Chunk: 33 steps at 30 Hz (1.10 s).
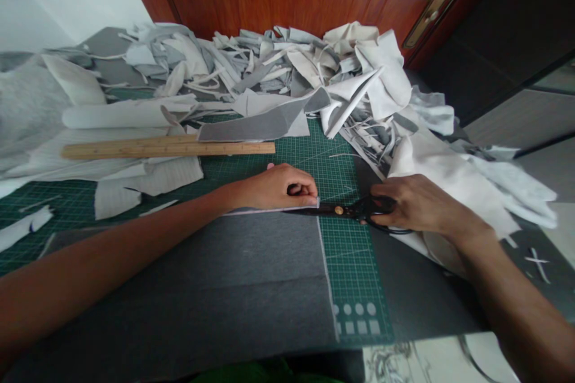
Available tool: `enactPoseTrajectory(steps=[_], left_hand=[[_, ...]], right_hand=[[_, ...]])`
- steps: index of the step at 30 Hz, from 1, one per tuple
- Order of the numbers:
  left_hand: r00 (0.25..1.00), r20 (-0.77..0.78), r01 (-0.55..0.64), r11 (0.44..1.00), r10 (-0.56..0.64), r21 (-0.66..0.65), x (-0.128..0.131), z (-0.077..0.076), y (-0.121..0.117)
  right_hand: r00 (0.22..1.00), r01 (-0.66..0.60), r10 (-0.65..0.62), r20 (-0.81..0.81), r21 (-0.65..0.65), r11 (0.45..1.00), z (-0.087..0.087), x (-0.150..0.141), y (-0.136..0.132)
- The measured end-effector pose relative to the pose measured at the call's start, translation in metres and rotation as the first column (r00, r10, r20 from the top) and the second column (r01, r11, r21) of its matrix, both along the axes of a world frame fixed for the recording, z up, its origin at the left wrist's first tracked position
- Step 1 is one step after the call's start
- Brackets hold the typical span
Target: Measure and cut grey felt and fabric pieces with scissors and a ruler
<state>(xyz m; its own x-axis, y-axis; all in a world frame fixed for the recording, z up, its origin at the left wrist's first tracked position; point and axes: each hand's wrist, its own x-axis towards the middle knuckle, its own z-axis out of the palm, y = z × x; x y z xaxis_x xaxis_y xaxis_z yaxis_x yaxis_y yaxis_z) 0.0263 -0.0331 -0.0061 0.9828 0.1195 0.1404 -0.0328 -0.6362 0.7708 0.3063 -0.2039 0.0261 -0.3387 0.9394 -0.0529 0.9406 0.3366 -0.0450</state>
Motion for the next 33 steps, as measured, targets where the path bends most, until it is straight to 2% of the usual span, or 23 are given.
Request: enactPoseTrajectory(steps=[5,24,33], left_hand=[[1.0,0.0,-0.005,1.0,0.005,-0.007,0.0,-0.001,0.0],[1.0,0.003,-0.021,0.999,0.021,-0.045,0.0,0.002,-0.001],[1.0,0.022,-0.017,0.997,0.019,-0.08,0.001,0.0,0.002]], right_hand=[[0.999,-0.014,0.013,0.031,0.021,1.0,-0.001,0.001,0.0],[0.999,0.004,-0.002,0.036,-0.028,1.0,0.004,-0.003,0.001],[0.998,0.035,-0.028,0.054,-0.125,0.992,0.006,-0.02,0.002]])
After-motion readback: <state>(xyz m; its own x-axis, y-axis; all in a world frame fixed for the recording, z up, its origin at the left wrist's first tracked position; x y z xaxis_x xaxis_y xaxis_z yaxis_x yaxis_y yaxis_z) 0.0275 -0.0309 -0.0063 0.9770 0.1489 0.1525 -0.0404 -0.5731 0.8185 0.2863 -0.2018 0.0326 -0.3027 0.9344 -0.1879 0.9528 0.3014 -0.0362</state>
